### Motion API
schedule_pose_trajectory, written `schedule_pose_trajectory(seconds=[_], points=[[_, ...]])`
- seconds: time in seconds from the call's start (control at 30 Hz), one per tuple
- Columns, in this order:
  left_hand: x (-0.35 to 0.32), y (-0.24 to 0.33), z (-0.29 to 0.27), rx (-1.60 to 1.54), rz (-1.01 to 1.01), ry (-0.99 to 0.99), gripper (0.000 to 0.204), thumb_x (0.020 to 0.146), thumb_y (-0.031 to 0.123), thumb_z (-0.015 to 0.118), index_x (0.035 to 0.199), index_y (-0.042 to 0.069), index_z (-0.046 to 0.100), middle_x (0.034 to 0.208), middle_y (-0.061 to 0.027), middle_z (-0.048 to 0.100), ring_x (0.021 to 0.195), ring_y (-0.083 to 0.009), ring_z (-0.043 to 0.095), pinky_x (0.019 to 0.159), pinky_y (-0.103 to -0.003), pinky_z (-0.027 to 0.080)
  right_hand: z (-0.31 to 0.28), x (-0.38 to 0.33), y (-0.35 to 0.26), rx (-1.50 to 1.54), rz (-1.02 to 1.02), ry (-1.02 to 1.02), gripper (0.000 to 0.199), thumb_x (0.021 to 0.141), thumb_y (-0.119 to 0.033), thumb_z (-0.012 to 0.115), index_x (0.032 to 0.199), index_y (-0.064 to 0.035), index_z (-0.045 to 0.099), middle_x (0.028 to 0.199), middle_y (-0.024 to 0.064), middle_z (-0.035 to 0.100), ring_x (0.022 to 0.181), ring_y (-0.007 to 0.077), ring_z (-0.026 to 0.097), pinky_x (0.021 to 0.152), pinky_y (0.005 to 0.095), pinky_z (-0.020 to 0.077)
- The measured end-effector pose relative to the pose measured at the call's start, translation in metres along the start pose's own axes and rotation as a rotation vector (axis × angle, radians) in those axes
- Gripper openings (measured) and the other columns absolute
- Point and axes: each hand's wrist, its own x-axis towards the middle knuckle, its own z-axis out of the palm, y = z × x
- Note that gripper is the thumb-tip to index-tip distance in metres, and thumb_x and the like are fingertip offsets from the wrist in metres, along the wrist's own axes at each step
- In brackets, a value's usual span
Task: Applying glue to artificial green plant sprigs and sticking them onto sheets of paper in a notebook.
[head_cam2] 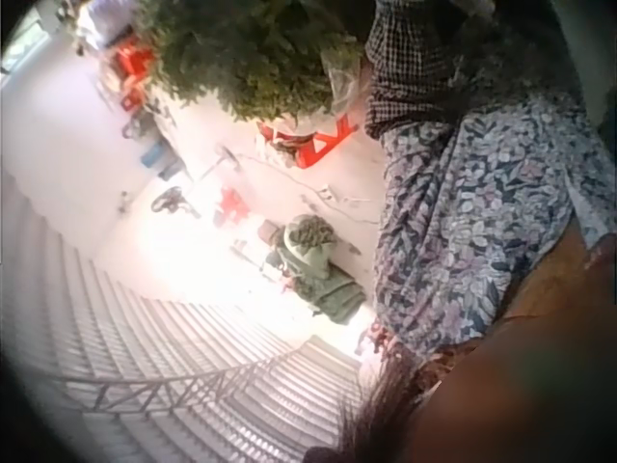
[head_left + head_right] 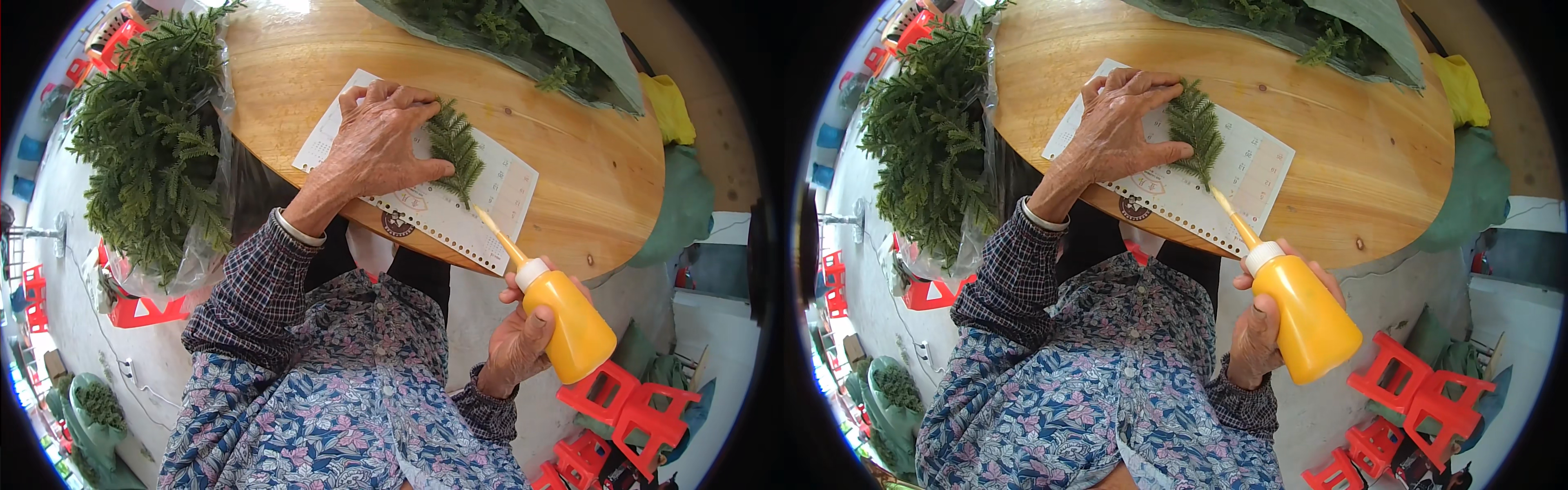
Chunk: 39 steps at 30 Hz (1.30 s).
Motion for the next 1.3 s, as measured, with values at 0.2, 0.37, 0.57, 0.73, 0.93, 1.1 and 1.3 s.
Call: schedule_pose_trajectory(seconds=[0.2,0.37,0.57,0.73,0.93,1.1,1.3], points=[[0.0,-0.001,0.0,0.009,-0.004,-0.007,0.068,0.067,0.052,0.07,0.118,0.008,0.064,0.124,-0.0053,0.057,0.119,-0.0253,0.041,0.097,-0.045,0.021,-0.003,-0.004,-0.001,0.012,0.01,0.017,0.054,0.081,-0.028,0.071,0.121,-0.0098,0.041,0.111,0.0213,0.058,0.069,0.0264,0.061,0.057,0.0288,0.0539],[0.001,-0.002,0.004,0.003,0.007,0.007,0.068,0.067,0.052,0.07,0.118,0.008,0.064,0.124,-0.0051,0.057,0.118,-0.0261,0.042,0.097,-0.046,0.021,-0.008,-0.005,-0.001,-0.011,0.003,0.019,0.053,0.082,-0.031,0.069,0.121,-0.0093,0.041,0.111,0.0207,0.058,0.07,0.0263,0.061,0.056,0.0277,0.0529],[0.002,-0.007,-0.005,0.024,-0.033,0.017,0.067,0.066,0.054,0.071,0.117,0.011,0.065,0.123,-0.0041,0.057,0.114,-0.0269,0.044,0.097,-0.046,0.023,-0.015,-0.001,0.008,0.074,0.017,0.071,0.057,0.086,-0.04,0.062,0.127,-0.0076,0.039,0.111,0.0202,0.059,0.071,0.0235,0.063,0.056,0.0249,0.0492],[0.015,-0.005,0.006,-0.085,-0.048,0.062,0.05,0.065,0.04,0.079,0.107,0.016,0.068,0.112,-0.0006,0.061,0.107,-0.0234,0.049,0.095,-0.048,0.027,-0.026,0.02,0.015,0.181,0.016,0.268,0.04,0.094,-0.034,0.055,0.107,0.0042,0.055,0.094,0.0146,0.064,0.075,0.0166,0.061,0.064,0.0191,0.0458],[0.021,-0.02,0.013,0.02,-0.081,0.141,0.018,0.068,0.018,0.068,0.086,0.018,0.068,0.092,-0.0006,0.061,0.088,-0.0211,0.051,0.083,-0.043,0.028,0.003,0.041,0.02,0.142,-0.008,0.265,0.043,0.093,-0.041,0.056,0.105,-0.0001,0.054,0.084,0.0087,0.06,0.071,0.0142,0.058,0.062,0.018,0.0447],[0.03,-0.024,0.037,-0.074,0.025,0.353,0.014,0.07,0.015,0.062,0.084,0.014,0.066,0.091,-0.0041,0.059,0.09,-0.0227,0.047,0.082,-0.042,0.027,0.017,0.054,0.023,0.227,0.009,0.374,0.04,0.093,-0.039,0.059,0.105,-0.0018,0.054,0.08,0.0066,0.057,0.068,0.0153,0.055,0.06,0.0191,0.0448],[0.032,-0.031,0.042,-0.107,0.151,0.306,0.016,0.071,0.011,0.059,0.087,0.011,0.063,0.092,-0.0085,0.059,0.088,-0.0268,0.045,0.081,-0.044,0.028,0.015,0.061,0.075,0.081,-0.22,0.432,0.036,0.095,-0.036,0.055,0.105,-0.0013,0.056,0.08,0.0071,0.056,0.069,0.0149,0.053,0.06,0.0182,0.043]])
